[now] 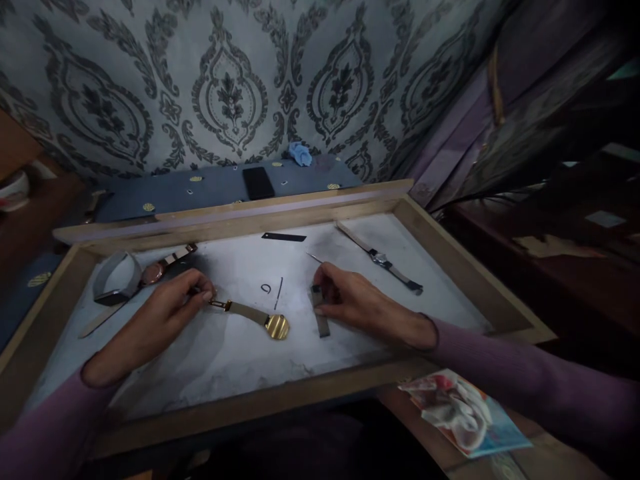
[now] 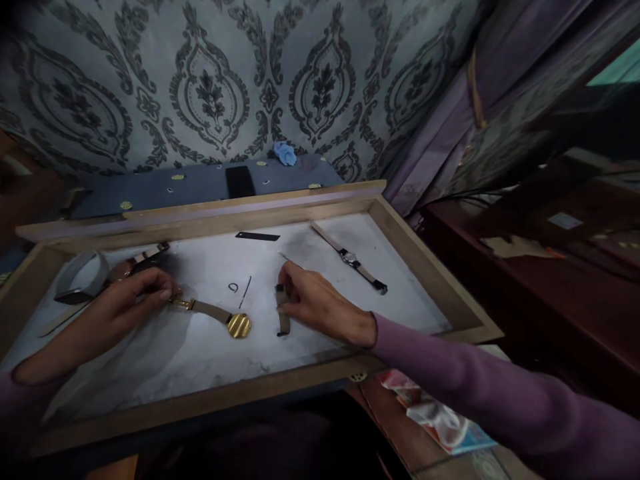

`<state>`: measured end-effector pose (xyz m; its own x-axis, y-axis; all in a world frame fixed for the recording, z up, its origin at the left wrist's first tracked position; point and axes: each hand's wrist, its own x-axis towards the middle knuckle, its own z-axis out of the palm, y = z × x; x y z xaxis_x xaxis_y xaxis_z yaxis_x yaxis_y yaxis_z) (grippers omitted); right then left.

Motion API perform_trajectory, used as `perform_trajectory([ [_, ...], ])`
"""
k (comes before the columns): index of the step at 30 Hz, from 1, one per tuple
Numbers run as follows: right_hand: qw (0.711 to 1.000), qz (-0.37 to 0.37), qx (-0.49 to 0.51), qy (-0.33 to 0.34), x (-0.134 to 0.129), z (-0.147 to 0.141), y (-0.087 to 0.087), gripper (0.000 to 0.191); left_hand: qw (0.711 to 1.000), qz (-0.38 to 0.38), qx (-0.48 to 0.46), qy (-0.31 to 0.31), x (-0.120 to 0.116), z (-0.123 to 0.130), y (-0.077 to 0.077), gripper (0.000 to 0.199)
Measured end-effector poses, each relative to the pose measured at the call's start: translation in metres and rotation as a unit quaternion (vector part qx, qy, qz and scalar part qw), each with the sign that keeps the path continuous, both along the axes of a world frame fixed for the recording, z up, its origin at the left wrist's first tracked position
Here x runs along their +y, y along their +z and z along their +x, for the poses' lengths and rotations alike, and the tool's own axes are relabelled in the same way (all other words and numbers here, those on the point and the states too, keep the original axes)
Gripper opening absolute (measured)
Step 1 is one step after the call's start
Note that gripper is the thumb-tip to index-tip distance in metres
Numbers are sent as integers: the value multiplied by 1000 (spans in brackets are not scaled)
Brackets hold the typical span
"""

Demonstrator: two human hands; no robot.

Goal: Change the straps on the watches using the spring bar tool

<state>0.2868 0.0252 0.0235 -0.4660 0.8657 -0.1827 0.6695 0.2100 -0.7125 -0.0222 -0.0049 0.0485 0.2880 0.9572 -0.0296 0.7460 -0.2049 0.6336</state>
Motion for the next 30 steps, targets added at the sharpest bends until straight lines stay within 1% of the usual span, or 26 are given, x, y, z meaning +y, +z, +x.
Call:
perform_trajectory([
  [4,991,-59,116,-24,3,-1,-10,24,1000,-9,-4,-2,0,0,-1,29],
  [6,980,-97,168,-35,5,-1,-14,24,1000,-8,3,0,1,1,0,29],
  [9,962,-152,224,-40,7,-1,-14,23,1000,-10,12,1,1,3,3,31],
  [13,950,-208,231,-40,6,-1,-9,24,1000,-14,10,2,1,6,5,31],
  [17,939,-242,240,-45,5,-1,-7,27,1000,2,6,-1,1,2,1,31],
  [21,936,-242,251,-45,5,-2,-6,29,1000,16,-2,-12,0,-3,-5,31],
  [24,938,-224,260,-40,5,-3,-6,30,1000,28,-4,-11,0,-4,-8,31],
  [26,945,-187,264,-40,4,-3,-6,30,1000,28,-8,-10,0,-4,-9,30],
  [30,970,-69,231,-28,0,-4,-3,27,999,30,-12,-8,1,-5,-12,30],
])
